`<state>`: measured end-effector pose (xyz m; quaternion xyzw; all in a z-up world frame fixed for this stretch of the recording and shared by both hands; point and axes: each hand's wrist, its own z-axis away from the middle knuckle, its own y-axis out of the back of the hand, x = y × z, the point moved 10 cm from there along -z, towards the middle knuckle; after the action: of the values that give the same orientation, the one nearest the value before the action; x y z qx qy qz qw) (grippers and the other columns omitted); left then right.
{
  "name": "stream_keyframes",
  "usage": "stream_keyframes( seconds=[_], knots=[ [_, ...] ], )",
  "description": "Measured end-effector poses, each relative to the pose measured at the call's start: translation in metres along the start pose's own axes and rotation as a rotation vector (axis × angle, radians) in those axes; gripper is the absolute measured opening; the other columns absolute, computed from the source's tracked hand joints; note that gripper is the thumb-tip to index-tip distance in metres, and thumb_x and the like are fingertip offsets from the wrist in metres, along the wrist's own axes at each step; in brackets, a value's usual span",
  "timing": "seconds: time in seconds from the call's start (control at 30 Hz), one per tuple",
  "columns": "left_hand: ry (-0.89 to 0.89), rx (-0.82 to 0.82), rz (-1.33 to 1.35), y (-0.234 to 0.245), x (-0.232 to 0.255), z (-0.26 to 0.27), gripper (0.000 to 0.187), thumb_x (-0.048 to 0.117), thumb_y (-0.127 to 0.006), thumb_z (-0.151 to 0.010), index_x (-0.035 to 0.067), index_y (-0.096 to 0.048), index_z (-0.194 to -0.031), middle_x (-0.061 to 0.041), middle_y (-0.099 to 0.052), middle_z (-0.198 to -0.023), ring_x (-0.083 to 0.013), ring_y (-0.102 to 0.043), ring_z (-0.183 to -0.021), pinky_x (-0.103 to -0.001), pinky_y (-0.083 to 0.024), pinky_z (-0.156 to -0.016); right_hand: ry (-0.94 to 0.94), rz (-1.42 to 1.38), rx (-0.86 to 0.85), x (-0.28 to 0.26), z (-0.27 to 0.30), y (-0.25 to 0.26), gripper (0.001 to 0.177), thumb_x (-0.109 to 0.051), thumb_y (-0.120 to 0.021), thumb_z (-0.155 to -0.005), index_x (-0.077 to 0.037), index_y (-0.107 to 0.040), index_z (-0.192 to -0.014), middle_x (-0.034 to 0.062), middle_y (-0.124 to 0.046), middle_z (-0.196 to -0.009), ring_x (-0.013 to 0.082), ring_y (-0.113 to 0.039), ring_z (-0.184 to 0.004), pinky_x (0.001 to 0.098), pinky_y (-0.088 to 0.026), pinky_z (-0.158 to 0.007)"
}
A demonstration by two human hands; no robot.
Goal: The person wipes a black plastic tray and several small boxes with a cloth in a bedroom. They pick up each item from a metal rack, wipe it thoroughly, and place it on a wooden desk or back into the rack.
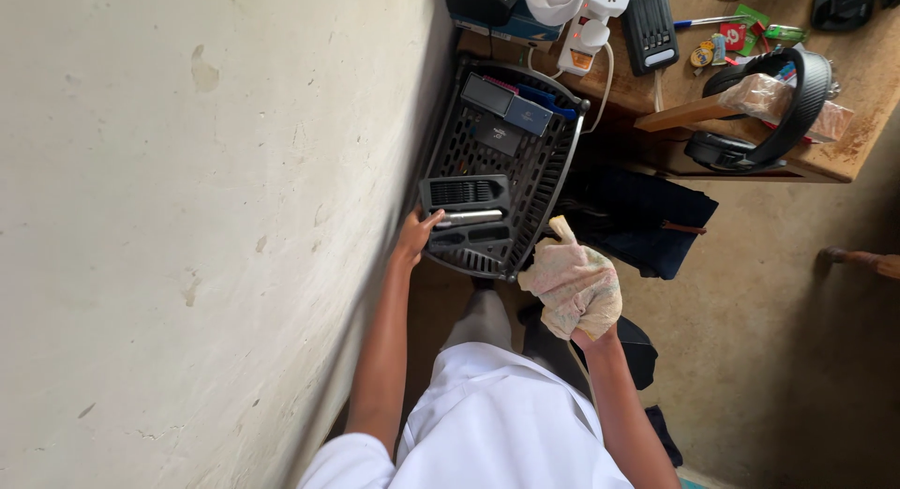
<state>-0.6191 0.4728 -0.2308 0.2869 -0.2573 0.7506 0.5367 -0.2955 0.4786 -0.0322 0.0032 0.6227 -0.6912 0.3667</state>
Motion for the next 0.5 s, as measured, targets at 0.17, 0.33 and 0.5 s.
stream_keyframes(
  seconds=[0.17,0.33,0.5],
  knots=[
    [-0.002,-0.227,0.066,-0.043,0.041,0.064,0.077,0.031,-0.077,-0.086,-0.004,-0.044,-0.146,-0.021,-0.06,-0.138,-0.0317,-0.059,-0.13,-0.043,-0.048,-0.109,0.072,0.15,0.076,0.011,-0.01,0.08,0.035,-0.016,-0.072,-0.108,0.006,-0.053,-0.128,0.0093,-0.067,-0.104,0.0135,-0.066,-0.085,0.0272,-0.056,-0.073],
    [-0.066,-0.416,-0.186,-0.101,0.113,0.132,0.08,0.042,-0.075,-0.084,-0.008,-0.056,-0.143,-0.021,-0.066,-0.131,-0.0296,-0.061,-0.123,-0.036,-0.046,-0.107,0.04,0.348,0.29,0.009,-0.009,0.084,0.058,-0.025,-0.069,-0.095,-0.011,-0.043,-0.145,-0.001,-0.065,-0.124,0.0082,-0.069,-0.107,0.023,-0.058,-0.091],
    [-0.038,-0.637,0.3,-0.115,0.113,0.134,0.088,0.057,-0.069,-0.087,-0.001,-0.048,-0.151,-0.02,-0.066,-0.127,-0.03,-0.061,-0.119,-0.047,-0.049,-0.098,0.274,0.69,0.41,-0.025,-0.014,0.041,0.045,-0.021,-0.056,-0.108,-0.006,-0.043,-0.148,0.0046,-0.059,-0.131,0.0154,-0.059,-0.116,0.0312,-0.05,-0.1]
  ],
)
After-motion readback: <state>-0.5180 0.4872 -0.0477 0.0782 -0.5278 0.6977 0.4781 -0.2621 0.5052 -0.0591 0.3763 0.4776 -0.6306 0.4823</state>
